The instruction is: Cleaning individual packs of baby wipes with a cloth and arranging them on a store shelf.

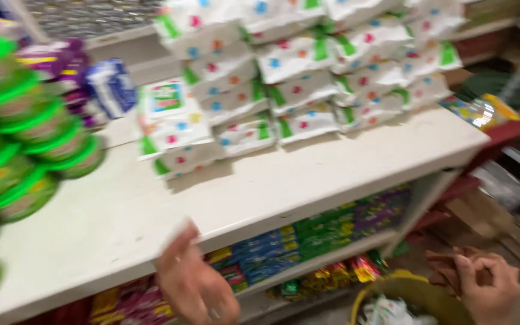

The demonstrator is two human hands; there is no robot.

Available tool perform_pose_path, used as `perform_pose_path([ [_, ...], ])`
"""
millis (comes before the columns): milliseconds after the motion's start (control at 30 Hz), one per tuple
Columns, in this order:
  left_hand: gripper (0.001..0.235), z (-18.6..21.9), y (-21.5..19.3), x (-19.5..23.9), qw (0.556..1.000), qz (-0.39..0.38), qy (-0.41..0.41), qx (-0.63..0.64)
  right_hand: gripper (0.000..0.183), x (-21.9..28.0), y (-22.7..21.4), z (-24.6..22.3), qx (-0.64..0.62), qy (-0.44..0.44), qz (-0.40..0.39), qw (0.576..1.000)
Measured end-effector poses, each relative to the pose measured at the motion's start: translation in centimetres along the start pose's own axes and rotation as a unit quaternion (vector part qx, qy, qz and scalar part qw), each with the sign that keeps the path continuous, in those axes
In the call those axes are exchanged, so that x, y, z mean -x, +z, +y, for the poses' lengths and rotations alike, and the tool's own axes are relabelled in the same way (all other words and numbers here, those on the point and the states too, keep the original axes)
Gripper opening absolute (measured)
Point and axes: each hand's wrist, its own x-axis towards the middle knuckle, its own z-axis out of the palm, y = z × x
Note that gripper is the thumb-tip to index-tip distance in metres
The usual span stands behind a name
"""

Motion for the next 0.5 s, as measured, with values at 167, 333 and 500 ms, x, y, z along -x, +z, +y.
perform_pose_path([
  [167, 0.022, -3.7, 4.2, 15.3, 0.977, -0.184, -0.095, 0.048, 0.03, 8.5, -1.0, 8.7, 0.073, 0.26, -0.023, 0.962],
  [333, 0.035, -9.3, 11.1, 28.8, 0.727, -0.621, -0.292, -0.028, 0.041, 17.2, -1.2, 15.9, -0.107, 0.604, -0.143, 0.777],
  [500, 0.045, -14.0, 11.9, 50.0, 0.472, -0.828, -0.301, 0.001, 0.044, 30.0, -2.6, 17.7, -0.205, 0.749, -0.208, 0.595],
])
